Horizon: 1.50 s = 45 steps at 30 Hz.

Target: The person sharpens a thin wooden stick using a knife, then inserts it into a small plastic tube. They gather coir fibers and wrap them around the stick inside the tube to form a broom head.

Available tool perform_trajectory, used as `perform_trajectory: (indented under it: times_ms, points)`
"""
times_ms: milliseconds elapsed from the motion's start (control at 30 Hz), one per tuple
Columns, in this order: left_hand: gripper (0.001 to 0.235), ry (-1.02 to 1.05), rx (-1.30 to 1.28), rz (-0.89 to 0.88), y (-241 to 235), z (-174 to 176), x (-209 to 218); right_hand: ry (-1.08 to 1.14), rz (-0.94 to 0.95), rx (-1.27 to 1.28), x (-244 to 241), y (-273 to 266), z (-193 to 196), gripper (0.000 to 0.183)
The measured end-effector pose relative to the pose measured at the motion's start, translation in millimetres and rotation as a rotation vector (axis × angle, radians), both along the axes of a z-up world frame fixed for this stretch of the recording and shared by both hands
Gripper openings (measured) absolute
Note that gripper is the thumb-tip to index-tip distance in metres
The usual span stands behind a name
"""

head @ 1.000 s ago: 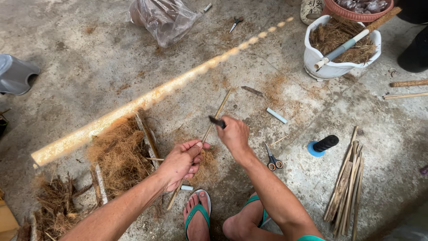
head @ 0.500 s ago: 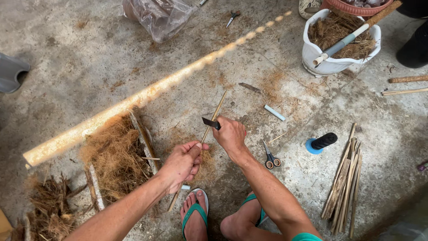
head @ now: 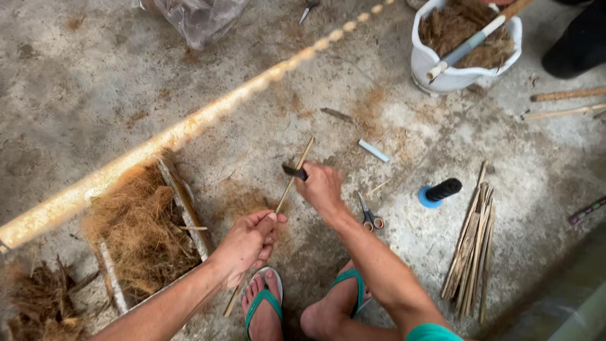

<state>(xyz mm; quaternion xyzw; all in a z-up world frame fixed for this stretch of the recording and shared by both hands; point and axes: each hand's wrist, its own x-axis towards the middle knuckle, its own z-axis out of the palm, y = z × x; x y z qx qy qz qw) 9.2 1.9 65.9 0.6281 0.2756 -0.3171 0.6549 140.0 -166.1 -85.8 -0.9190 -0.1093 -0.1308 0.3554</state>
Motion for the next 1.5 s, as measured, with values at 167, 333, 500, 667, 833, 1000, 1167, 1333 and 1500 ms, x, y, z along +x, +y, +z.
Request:
perform_trajectory:
  times_ms: [167,333,500,667,833,1000,1167,1333,1500]
  points:
    - [0.031,-0.026,0.03,-0.017,-2.1,3.8,1.0,0.177,-0.066,0.036,11.3,-6.7,4.2,0.013]
    - [0.028,0.023,-0.009,-0.071,-8.5,-1.5,-5.0,0.226,-0.215,0.074,37.7,-45.8,-15.3,0.022]
    - [0.031,-0.058,-0.05,-0.046,-12.9,-12.1,0.3,0.164,-0.291,0.345,45.6,-48.6,-36.7,0.032]
    - [0.033,0.0,-0.038,-0.014,-7.4,-7.8,-0.1,0.169,-0.193,0.314,22.8,-23.6,-28.4,0.024]
    - [0.032,0.015,-0.044,-0.022,-7.2,-6.3,3.6,0.025,-0.014,0.242,14.1,-17.9,-16.1,0.011]
    - [0.03,0.079,-0.009,-0.017,-11.7,-7.5,-5.7,0.195,-0.043,0.234,24.0,-35.2,-22.6,0.015]
    - [0.03,0.027,-0.035,0.017,-13.1,-2.9,1.1,-0.022,0.067,0.066,16.0,-24.3,-34.1,0.022]
    - [0.028,0.041,-0.001,0.023,-15.0,2.2,2.6,0.287,-0.1,0.033,21.5,-22.8,-28.9,0.022]
    - [0.029,0.01,0.016,-0.021,-16.0,-2.3,8.6,0.066,-0.12,0.025,27.7,-35.5,-25.9,0.01]
